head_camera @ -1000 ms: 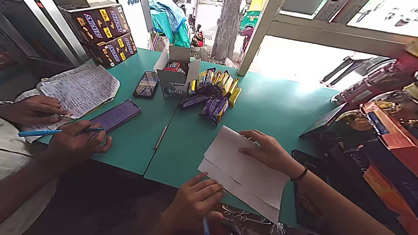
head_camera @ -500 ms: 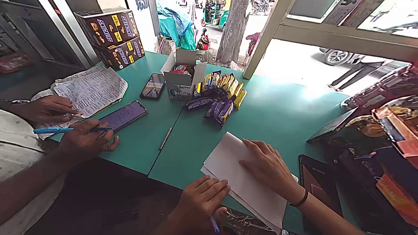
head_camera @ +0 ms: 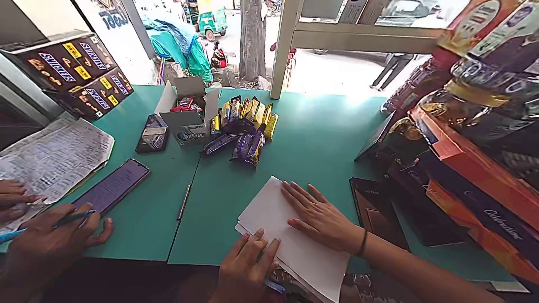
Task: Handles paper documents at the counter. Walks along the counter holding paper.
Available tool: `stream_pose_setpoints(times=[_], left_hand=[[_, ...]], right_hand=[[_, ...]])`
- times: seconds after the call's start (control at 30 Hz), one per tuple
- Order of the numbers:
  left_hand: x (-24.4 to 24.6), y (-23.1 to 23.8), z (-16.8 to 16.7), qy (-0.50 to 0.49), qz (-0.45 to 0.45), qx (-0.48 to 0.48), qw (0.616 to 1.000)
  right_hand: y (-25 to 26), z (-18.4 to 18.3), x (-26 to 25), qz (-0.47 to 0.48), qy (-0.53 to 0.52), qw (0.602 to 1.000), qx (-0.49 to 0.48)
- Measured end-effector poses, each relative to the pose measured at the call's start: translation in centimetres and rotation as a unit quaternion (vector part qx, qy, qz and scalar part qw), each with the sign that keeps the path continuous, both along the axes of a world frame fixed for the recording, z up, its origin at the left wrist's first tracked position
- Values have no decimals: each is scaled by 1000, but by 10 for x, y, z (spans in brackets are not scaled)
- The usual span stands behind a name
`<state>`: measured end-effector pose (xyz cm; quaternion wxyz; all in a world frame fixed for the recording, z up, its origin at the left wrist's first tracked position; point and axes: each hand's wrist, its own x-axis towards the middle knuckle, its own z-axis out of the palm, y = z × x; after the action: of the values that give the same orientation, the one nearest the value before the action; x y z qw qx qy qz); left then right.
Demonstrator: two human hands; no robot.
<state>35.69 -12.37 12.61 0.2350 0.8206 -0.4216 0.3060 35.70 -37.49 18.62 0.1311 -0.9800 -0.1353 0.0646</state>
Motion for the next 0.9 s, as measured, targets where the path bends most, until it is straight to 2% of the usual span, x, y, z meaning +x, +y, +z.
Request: stream_pose_setpoints(times=[0.1,0.2,0.27,0.33,0.4,0.47,0.53,0.67,0.9], left_hand=[[1,0,0,-8,-6,5,1000],[2,-1,1,-11,-15,8,1000],[3,1,2,-12,-20,17,1000],[2,2,5,-6,-11,31,999],[0,5,6,0,14,50,999],[3,8,6,-10,24,69,997],[3,9,6,-19,24,86,996],[2,10,10,0,10,98,995],[-3,10,10,7,3,103,995]], right_hand=[[-26,-8,-30,-74,-62,994,-49],[-25,-7,-41,-108,-102,984,-98],[-2,-2,-31,-60,-90,993,-57],[26,-3,-8,35,-50,998,31],[38,-5,22,96,-28,993,58],[33,0,44,102,1,994,46],[24,1,46,67,14,997,41],[0,-8,-3,-36,-37,998,20],[-11,-23,-125,-59,-187,977,-90]])
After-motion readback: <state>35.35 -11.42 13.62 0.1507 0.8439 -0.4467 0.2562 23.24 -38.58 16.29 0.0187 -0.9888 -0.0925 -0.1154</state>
